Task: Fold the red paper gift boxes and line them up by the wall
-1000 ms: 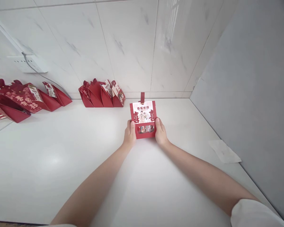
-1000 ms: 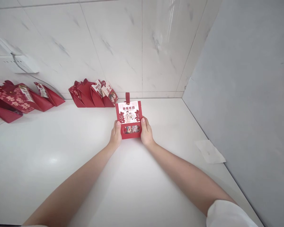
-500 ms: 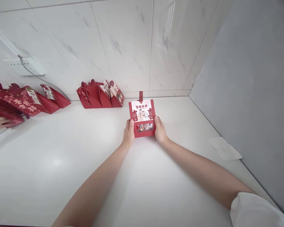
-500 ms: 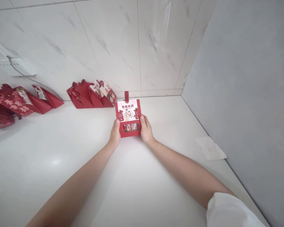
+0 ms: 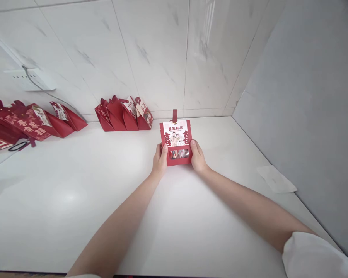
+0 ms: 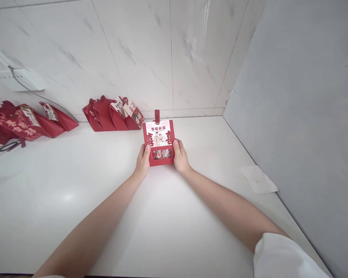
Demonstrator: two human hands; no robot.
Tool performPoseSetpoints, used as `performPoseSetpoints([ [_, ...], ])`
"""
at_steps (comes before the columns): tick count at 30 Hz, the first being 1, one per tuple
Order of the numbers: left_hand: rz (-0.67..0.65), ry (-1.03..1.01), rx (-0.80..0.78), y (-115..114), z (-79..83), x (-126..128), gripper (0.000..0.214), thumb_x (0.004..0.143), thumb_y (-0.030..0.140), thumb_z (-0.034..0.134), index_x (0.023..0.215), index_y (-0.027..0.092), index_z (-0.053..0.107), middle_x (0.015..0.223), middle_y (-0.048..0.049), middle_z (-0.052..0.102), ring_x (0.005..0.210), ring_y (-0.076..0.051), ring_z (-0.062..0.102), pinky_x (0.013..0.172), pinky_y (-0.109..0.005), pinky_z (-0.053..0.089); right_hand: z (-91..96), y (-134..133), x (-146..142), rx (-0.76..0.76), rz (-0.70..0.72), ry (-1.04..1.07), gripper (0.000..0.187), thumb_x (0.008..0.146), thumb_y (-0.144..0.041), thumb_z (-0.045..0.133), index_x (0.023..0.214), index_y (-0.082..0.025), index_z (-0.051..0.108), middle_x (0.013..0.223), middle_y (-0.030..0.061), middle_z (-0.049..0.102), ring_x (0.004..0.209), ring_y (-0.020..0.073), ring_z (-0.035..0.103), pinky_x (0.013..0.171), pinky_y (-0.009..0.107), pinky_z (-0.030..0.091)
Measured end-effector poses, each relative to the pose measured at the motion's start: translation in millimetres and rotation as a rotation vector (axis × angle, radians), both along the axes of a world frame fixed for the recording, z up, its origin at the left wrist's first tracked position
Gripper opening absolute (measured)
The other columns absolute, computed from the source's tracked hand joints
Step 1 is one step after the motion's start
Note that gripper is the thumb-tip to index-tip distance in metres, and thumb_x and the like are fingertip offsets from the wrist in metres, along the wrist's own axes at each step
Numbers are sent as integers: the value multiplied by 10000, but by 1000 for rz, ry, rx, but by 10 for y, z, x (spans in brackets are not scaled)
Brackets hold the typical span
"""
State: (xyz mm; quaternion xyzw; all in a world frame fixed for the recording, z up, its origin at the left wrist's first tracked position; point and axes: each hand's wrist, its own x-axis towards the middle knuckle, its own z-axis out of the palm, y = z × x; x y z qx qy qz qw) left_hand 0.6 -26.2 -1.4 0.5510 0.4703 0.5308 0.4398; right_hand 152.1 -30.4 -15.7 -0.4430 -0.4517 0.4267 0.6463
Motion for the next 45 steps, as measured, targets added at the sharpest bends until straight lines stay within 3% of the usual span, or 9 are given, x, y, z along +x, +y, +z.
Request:
performPoseSetpoints([
  [8, -15, 23, 43, 29, -35, -3, 530, 945, 616, 311, 1185, 210, 554, 1259, -85, 625, 1149, -229, 592, 949, -351, 491, 18, -13, -4, 14, 5, -17, 480, 938, -613, 374, 1162, -242, 580, 1211, 44, 659, 1157, 229, 592, 1030, 402, 447],
  [18, -26, 4, 9, 15, -4, -18, 515, 940, 616, 339, 1183, 222, 566, 1252, -67, 628, 1108, -227, 607, 955, -350, 483, 5, -11, 6, -26, 14, 18, 492, 911, -639, 408, 1142, -249, 598, 1188, 38, 673, 1142, 245, 604, 1011, 422, 461],
  [29, -20, -36, 6, 45, -84, -9, 562, 925, 640, 344, 1243, 230, 559, 1199, -80, 655, 1093, -243, 619, 947, -376, 491, -9, 9, 13, -55, 38, 44, 492, 896, -650, 426, 1125, -251, 600, 1182, 37, 678, 1122, 251, 611, 998, 430, 467],
  [45, -13, -4, -13, 19, -39, -11, 519, 921, 631, 375, 1169, 211, 555, 1183, -81, 665, 1076, -237, 634, 929, -375, 506, -4, 10, 11, -46, 28, 24, 517, 888, -673, 413, 1124, -254, 602, 1189, 31, 677, 1124, 244, 606, 994, 421, 468],
])
